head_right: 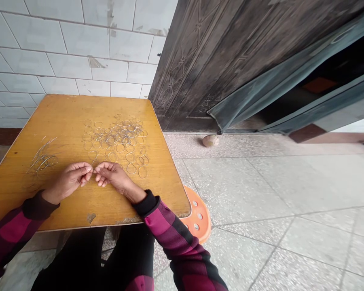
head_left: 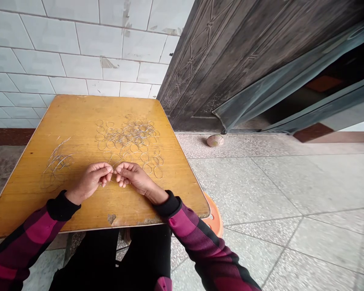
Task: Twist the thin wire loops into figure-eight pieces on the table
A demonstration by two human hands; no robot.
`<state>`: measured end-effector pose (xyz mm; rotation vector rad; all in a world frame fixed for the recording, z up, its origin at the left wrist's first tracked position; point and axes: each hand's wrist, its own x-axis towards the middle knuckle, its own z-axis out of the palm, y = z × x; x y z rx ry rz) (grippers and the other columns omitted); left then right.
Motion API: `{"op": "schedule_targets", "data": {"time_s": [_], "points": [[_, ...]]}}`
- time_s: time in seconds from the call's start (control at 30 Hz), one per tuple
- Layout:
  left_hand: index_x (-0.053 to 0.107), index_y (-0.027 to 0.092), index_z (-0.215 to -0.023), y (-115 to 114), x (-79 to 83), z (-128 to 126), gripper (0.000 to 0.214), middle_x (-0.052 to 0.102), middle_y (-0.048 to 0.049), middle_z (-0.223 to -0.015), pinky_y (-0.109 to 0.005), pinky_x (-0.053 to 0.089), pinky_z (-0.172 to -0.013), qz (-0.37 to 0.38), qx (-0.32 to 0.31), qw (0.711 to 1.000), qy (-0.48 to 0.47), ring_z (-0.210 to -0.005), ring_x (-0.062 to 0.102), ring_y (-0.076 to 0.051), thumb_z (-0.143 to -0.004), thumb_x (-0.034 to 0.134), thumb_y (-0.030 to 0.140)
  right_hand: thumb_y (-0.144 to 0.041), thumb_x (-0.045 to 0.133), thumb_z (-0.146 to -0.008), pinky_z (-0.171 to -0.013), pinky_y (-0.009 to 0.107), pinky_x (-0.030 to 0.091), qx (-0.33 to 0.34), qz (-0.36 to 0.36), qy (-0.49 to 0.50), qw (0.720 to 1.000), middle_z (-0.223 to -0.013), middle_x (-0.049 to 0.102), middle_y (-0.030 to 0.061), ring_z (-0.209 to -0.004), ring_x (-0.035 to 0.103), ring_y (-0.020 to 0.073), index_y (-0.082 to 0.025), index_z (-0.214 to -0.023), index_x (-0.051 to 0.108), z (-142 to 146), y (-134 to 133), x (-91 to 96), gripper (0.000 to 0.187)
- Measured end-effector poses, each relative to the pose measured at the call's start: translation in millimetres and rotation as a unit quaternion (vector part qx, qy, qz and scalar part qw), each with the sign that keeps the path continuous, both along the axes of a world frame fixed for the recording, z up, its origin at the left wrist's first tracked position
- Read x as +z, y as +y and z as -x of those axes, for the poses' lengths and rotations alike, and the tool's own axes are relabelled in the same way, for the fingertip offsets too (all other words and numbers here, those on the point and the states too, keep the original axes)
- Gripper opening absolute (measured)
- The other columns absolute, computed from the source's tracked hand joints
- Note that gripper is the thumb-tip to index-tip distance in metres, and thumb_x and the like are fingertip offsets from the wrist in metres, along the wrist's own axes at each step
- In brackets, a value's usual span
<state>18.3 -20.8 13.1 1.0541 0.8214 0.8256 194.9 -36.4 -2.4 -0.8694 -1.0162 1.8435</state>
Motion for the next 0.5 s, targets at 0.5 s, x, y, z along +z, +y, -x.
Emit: {"op": "schedule_targets", "data": {"time_s": [0.5], "points": [[0.069,0.015,-0.075,4.6,3.7,8.4,0.023,0.06,-0.0017,-0.061,-0.021,0.036,-0.046,-0.113,-0.045,0.986,0.112,-0.046,0.045,-0.009,-0.081,0.061,0.036,-0.045,0.069,-0.078,-0.051,0.022,0.047,-0.157,-0.159,-0.075,0.972,-0.066,0.063,-0.0011,-0.053,0.057,0.0086,-0.018,-0.076,0.065,2.5,0.1,2.5,0.027]]}}
